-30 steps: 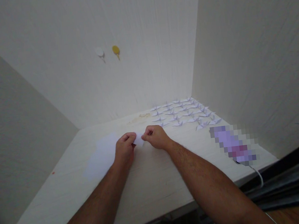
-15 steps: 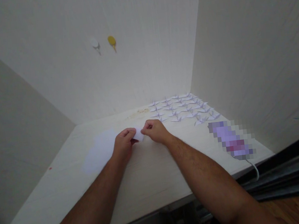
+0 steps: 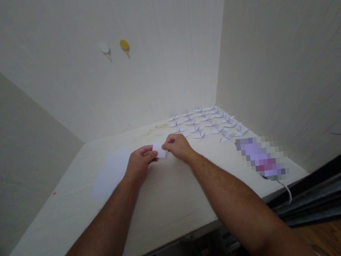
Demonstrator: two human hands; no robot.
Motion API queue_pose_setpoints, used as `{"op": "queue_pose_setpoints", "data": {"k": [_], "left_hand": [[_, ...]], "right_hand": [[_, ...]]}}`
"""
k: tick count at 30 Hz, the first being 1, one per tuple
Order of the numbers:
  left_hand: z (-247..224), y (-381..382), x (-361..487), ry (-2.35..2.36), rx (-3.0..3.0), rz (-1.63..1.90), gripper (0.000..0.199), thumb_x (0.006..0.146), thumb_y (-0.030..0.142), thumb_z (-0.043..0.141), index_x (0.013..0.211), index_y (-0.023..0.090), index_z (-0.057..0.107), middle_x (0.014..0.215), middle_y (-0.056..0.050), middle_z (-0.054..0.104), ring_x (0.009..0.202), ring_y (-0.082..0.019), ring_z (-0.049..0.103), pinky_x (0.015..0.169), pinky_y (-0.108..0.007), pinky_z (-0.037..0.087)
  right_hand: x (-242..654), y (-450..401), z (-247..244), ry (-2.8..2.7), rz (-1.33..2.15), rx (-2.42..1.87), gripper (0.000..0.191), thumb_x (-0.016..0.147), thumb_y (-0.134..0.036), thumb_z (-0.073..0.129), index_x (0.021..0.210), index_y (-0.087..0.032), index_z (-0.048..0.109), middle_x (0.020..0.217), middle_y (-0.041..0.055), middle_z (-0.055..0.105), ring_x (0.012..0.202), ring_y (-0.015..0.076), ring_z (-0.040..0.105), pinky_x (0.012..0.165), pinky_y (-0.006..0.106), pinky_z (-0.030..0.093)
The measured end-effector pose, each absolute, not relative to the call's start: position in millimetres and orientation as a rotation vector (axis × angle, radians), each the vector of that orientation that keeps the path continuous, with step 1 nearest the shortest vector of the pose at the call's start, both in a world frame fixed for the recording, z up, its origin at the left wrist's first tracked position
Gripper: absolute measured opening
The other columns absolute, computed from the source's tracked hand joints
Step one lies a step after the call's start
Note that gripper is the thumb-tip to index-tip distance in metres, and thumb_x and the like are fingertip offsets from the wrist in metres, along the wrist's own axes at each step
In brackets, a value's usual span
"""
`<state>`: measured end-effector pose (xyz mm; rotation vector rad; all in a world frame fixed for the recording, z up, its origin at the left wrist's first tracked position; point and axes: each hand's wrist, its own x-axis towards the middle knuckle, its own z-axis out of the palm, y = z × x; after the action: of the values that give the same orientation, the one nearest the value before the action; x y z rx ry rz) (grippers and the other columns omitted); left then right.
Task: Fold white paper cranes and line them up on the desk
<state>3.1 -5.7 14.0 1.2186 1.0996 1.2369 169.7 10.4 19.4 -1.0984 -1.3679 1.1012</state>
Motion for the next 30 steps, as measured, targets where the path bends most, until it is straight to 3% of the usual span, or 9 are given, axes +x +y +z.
{"op": "queue_pose_setpoints", "data": {"k": [4,10,19,23,30], "left_hand": [[16.7,-10.0,2.7,1.094,1.300,1.048,0.025,0.056,0.021,0.078,0.077,0.016,0.065,0.064,-0.001,0.067,0.052,-0.011,0.056,0.052,-0.023,0.039],[20.7,-14.3,1.1,1.148,1.463,0.873,0.019,0.060,0.025,0.075,0.074,0.017,0.064,0.056,0.002,0.060,0.045,-0.009,0.047,0.044,-0.021,0.030],[15.2,-8.0,2.1,1.107,1.268,1.219,0.024,0.062,0.029,0.076,0.079,0.017,0.063,0.054,0.004,0.055,0.041,-0.007,0.040,0.042,-0.021,0.026],[13.6,-7.0,4.7,1.064,1.209,1.264,0.020,0.064,0.029,0.073,0.072,0.017,0.058,0.051,0.004,0.053,0.042,-0.007,0.043,0.043,-0.021,0.030],[17.0,-9.6,8.6,1.087,1.149,1.227,0.024,0.062,0.031,0.074,0.074,0.017,0.058,0.062,0.000,0.060,0.051,-0.012,0.056,0.046,-0.022,0.039]], "right_hand": [[170.7,9.7,19.5,-1.442,1.111,-1.112,0.013,0.058,-0.022,0.065,0.055,-0.017,0.054,0.047,-0.0065,0.047,0.045,0.0067,0.038,0.045,0.021,0.027],[172.5,5.1,21.7,-1.674,1.133,-1.108,0.010,0.059,-0.019,0.064,0.055,-0.015,0.056,0.050,-0.0058,0.049,0.049,0.0067,0.040,0.046,0.020,0.026],[169.6,6.6,18.5,-1.608,1.151,-1.103,0.030,0.062,-0.040,0.075,0.072,-0.015,0.061,0.059,-0.0039,0.055,0.052,0.0075,0.043,0.048,0.020,0.029],[167.4,7.4,14.2,-1.677,1.111,-1.088,0.024,0.063,-0.035,0.073,0.064,-0.015,0.058,0.055,-0.0050,0.051,0.051,0.0069,0.041,0.048,0.020,0.029],[165.9,6.8,14.4,-1.688,1.038,-1.114,0.019,0.068,-0.031,0.067,0.063,-0.015,0.059,0.054,-0.0041,0.054,0.049,0.0066,0.042,0.049,0.020,0.032]]}}
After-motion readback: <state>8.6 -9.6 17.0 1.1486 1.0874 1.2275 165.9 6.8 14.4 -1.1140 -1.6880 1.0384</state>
